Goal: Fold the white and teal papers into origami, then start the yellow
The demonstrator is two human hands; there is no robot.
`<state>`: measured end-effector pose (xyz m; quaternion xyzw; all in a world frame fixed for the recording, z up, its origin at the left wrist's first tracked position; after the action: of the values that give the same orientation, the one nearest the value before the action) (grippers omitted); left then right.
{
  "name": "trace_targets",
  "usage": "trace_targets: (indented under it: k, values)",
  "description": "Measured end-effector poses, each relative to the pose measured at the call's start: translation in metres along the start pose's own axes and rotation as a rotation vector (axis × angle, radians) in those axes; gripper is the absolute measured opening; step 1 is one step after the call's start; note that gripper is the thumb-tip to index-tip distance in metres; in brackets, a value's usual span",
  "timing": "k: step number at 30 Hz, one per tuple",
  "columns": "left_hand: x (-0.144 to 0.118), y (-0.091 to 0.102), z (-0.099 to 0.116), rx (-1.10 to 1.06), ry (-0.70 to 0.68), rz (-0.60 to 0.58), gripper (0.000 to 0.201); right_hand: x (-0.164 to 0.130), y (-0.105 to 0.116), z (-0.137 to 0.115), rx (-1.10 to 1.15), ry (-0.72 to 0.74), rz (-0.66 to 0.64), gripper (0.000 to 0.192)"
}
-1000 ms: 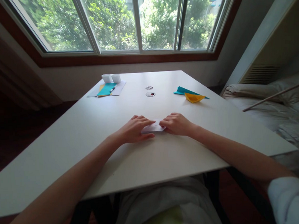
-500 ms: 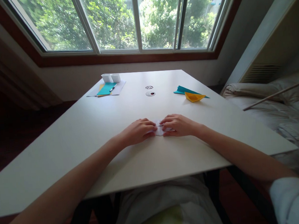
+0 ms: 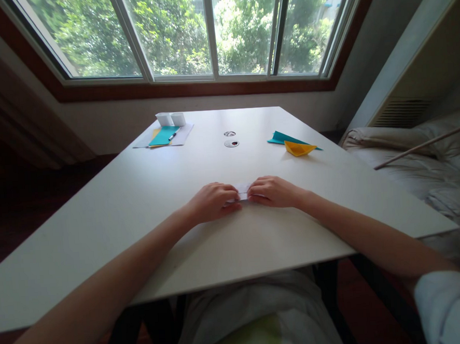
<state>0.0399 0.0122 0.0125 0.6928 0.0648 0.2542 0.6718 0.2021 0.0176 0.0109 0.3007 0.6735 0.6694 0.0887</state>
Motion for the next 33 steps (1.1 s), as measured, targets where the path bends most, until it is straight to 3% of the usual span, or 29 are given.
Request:
trace_targets:
  k: [9,12,20,27,33]
  values:
    - [0.002,-0.004,-0.006,-0.088,0.227,0.07,0.019,0.002,-0.005,0.009,0.225,-0.241,0.078,0.014]
    - [0.003,-0.003,-0.005,-0.098,0.244,0.081,0.018,0.003,-0.006,0.01,0.287,-0.282,0.091,0.014]
    - [0.0,-0.002,-0.007,-0.13,0.081,0.022,0.029,0.003,-0.003,0.004,0.178,-0.124,0.019,0.021]
    - [-0.003,0.0,-0.009,-0.096,0.044,-0.065,0.032,-0.002,0.003,-0.007,-0.162,0.058,-0.023,0.024]
    - [-0.008,0.005,-0.013,-0.161,0.034,-0.119,0.033,-0.006,0.009,-0.007,-0.18,0.032,-0.08,0.022]
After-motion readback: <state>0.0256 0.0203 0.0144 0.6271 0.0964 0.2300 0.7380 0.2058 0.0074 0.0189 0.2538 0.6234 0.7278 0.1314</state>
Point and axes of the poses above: each hand's wrist, its own x-axis towards the middle knuckle, its own y-axis out of the back of the hand, z = x × y, the point moved 4 cm from there along x, towards the middle knuckle, and after that the axes turned 6 degrees about -y, right-handed, at the moved point
